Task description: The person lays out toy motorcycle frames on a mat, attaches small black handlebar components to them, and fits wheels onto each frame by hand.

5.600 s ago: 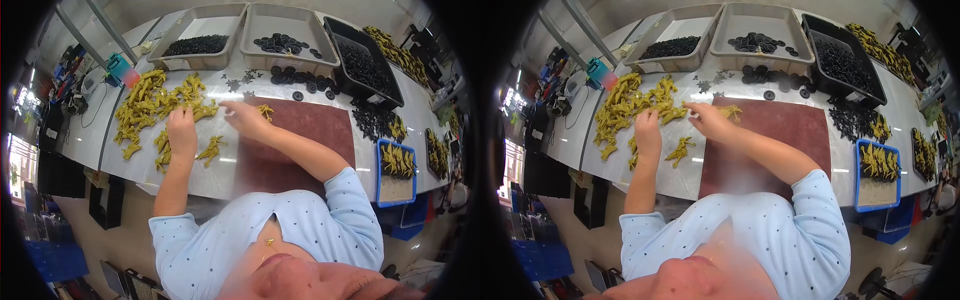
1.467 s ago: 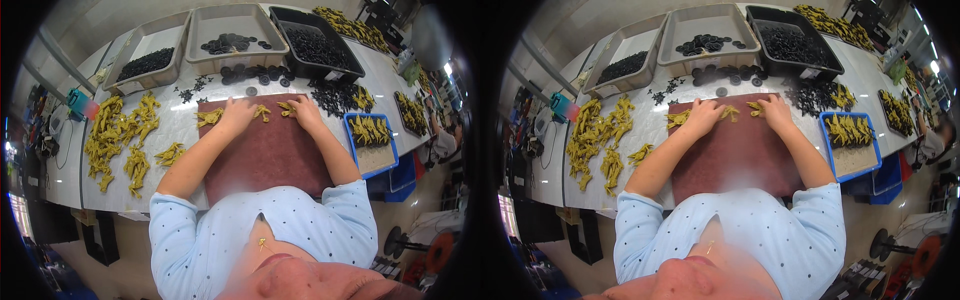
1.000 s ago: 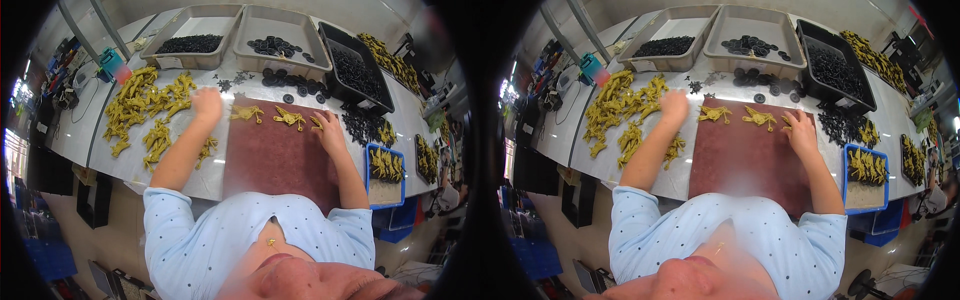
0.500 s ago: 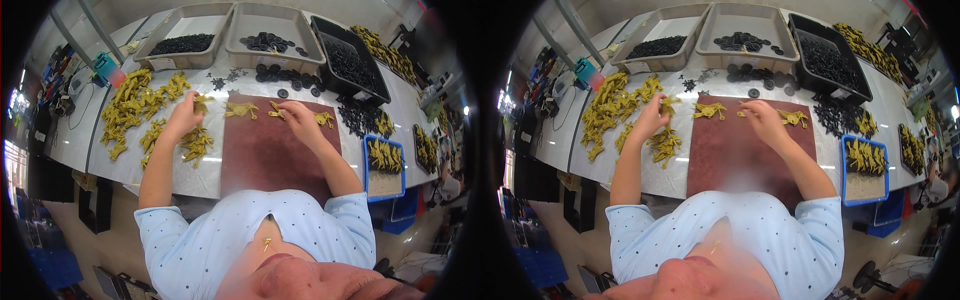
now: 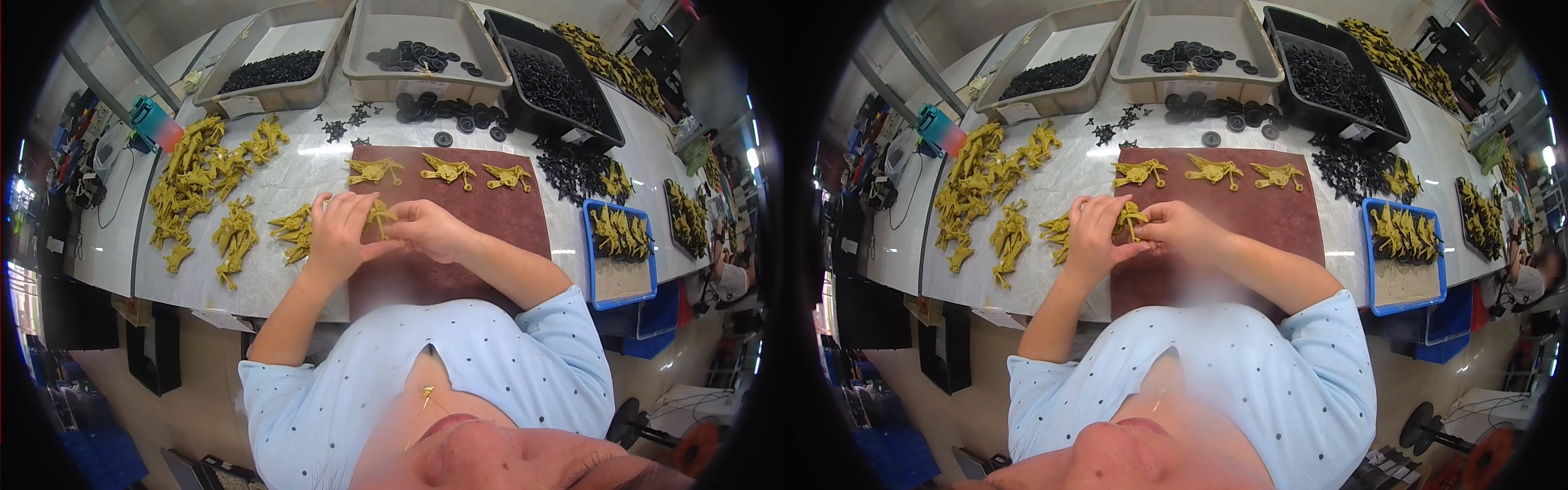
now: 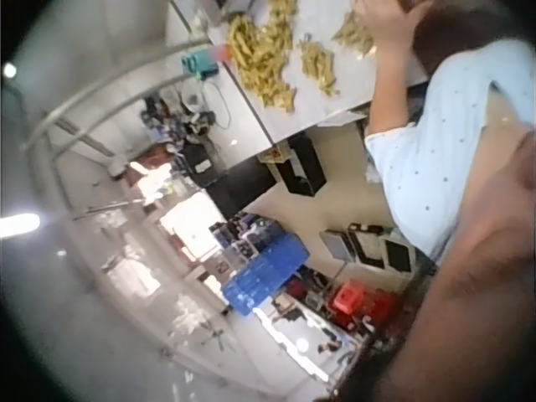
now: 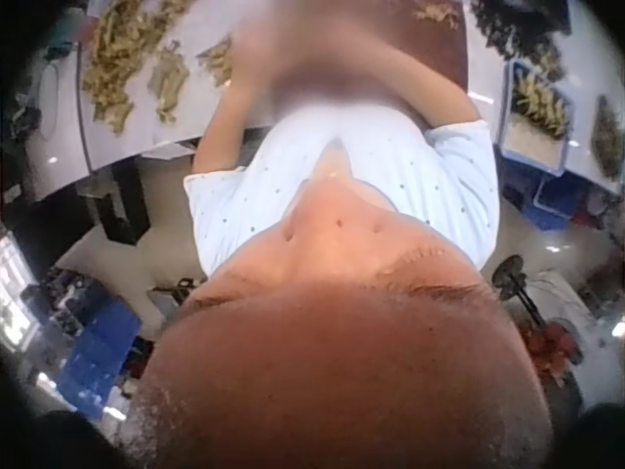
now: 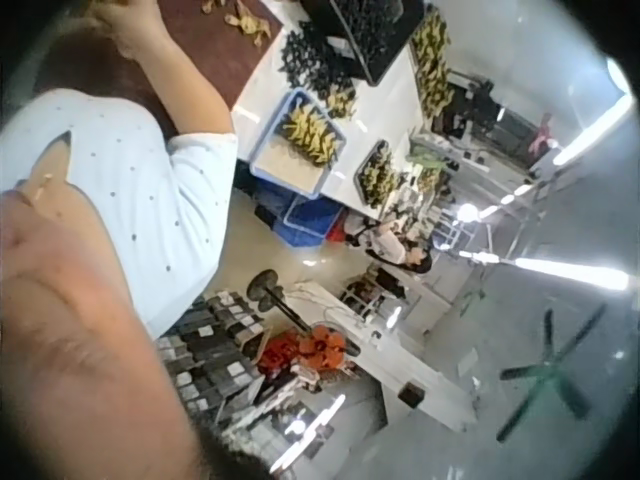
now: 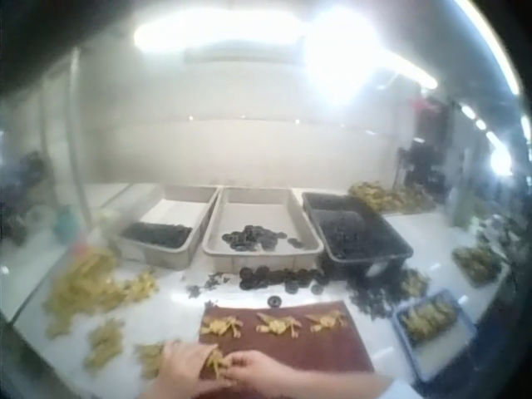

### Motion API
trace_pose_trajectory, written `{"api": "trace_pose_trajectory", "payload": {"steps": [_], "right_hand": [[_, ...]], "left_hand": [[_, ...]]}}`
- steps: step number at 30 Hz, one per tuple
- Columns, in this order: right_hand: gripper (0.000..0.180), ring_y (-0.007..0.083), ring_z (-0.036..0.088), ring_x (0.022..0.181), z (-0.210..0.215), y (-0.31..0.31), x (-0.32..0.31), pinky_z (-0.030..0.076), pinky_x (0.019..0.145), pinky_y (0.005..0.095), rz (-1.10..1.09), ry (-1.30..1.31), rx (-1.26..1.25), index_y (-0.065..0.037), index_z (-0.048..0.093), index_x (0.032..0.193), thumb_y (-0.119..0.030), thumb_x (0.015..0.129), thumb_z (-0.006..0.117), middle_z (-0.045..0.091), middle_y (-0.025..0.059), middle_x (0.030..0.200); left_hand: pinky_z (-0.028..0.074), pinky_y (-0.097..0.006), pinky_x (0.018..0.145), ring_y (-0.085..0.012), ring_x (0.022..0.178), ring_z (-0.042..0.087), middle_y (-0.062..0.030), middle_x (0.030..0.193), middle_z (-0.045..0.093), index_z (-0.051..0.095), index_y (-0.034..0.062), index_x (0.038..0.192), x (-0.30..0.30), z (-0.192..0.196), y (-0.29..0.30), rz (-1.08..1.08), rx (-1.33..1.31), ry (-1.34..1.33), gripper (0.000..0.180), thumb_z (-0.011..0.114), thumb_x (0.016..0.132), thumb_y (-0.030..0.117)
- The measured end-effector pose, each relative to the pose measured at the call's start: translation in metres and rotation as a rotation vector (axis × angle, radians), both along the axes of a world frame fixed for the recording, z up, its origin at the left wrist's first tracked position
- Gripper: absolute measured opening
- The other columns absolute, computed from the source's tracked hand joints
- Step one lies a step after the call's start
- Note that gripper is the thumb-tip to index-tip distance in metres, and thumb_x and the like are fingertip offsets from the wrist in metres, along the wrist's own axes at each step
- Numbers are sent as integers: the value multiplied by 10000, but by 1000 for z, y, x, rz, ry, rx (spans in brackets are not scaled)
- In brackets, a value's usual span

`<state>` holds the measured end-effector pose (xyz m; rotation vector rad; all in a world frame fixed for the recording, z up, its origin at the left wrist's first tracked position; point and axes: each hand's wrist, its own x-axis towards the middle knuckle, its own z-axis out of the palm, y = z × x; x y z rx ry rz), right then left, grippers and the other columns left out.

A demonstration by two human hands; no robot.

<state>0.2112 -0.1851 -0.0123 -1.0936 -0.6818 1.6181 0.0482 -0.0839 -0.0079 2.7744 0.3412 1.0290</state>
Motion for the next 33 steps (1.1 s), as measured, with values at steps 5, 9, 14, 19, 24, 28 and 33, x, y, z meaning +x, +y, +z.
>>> {"api": "trace_pose_trajectory", "payload": {"steps": [5,9,14,19,24,28,33], "right_hand": [[193,74,541,645,2,0,-10,413,548,202,-20,-25,9,13,573,1000,-116,862,613,583,30,796],[180,75,530,621,9,6,-12,405,536,202,-6,-50,0,15,568,968,-123,863,617,578,31,751],[173,77,527,615,13,13,-11,409,541,202,77,-133,2,18,565,964,-124,875,609,582,41,751],[144,82,527,623,-25,8,22,443,573,204,-25,-180,-169,21,567,957,-105,892,587,604,64,814],[200,102,571,611,-33,22,19,483,556,230,-55,-412,-162,50,537,1030,-92,896,578,628,95,831],[329,122,600,573,-20,22,7,485,502,259,-12,-899,-32,38,491,1157,-80,870,599,629,114,764],[507,300,620,600,-43,14,18,494,559,370,111,-1316,219,4,392,1290,-122,852,614,619,193,733]], "left_hand": [[347,-452,905,-251,941,564,-84,978,601,561,35,1102,-1,-17,2,4,-63,-75,571,665,734,459],[362,-430,876,-281,889,558,-102,951,595,559,21,1068,-2,-30,5,46,-143,-167,573,594,783,516],[370,-414,861,-280,853,551,-119,912,580,548,8,1064,-10,-41,5,122,-383,-319,468,499,872,432],[364,-422,864,-249,865,543,-126,937,571,539,12,1091,-47,-17,60,307,-482,-484,386,488,876,329],[293,-504,937,-238,1009,488,-110,1038,552,556,38,1102,-40,-42,45,592,30,244,620,680,710,502],[285,-534,935,-255,1033,479,-115,1091,539,562,44,1102,-42,-52,34,636,60,361,637,697,682,505],[297,-560,922,-278,1112,456,-137,1179,513,551,43,1160,-45,-46,38,593,-36,263,686,719,663,485]]}}
